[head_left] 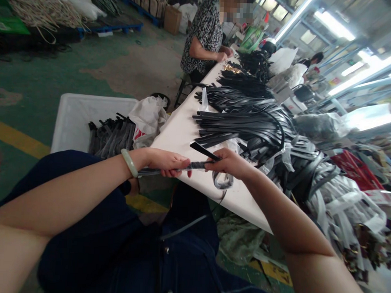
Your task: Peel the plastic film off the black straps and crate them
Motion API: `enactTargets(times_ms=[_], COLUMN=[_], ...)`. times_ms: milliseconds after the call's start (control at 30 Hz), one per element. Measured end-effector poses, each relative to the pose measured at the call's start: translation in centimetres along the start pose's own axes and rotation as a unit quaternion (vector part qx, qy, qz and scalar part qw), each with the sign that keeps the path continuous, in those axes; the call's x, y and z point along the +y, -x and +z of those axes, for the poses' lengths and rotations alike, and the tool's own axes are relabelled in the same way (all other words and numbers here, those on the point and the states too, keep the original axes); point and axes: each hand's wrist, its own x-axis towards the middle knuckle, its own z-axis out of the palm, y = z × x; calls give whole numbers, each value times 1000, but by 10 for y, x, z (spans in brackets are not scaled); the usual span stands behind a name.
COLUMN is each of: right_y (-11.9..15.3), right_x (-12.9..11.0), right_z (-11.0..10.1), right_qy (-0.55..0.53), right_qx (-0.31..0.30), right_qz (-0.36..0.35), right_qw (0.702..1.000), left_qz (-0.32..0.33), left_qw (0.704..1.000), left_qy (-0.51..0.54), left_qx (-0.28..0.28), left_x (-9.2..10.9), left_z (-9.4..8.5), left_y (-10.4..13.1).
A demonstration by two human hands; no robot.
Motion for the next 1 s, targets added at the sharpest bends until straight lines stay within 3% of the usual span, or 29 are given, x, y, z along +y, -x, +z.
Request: enactTargets(times_ms=[133, 233, 333, 400, 500, 567, 633, 733, 833, 900, 1000], right_y=[-5, -7, -8, -6, 3, 10, 12, 2, -17, -24, -24], right_x=[-4, -8, -6, -1, 10, 14, 13, 1, -14, -21, -31], right_z=[15, 36, 47, 36, -1, -22, -26, 2, 41, 55, 59], right_qy=[11, 27, 41, 66, 114, 195, 311, 394, 412, 449, 491], right_qx=[-19, -12, -14, 4, 73, 103, 147, 170, 88, 66, 98], right_qz=[-16, -33, -58, -49, -11, -14, -43, -140, -187, -146, -123], right_qw=[1000, 999, 997, 997, 991, 975, 938, 892, 888, 879, 857], left_qz=[39, 66, 93, 70, -46, -98, -90, -55, -24, -3, 9], left_qw=[998, 997, 994, 995, 985, 968, 942, 893, 881, 880, 865], left_qy=[26, 29, 2, -56, -168, -221, -288, -393, -414, -408, -430], left_qx=[-39, 7, 49, 45, 13, 63, 149, 213, 228, 243, 257], left_x=[2, 4, 7, 8, 7, 5, 2, 0, 2, 5, 11], left_z=[10, 22, 25, 15, -9, -22, -25, -15, -2, 1, -1], left_y=[-17, -29, -27, -13, 13, 22, 20, 3, -2, 10, 50])
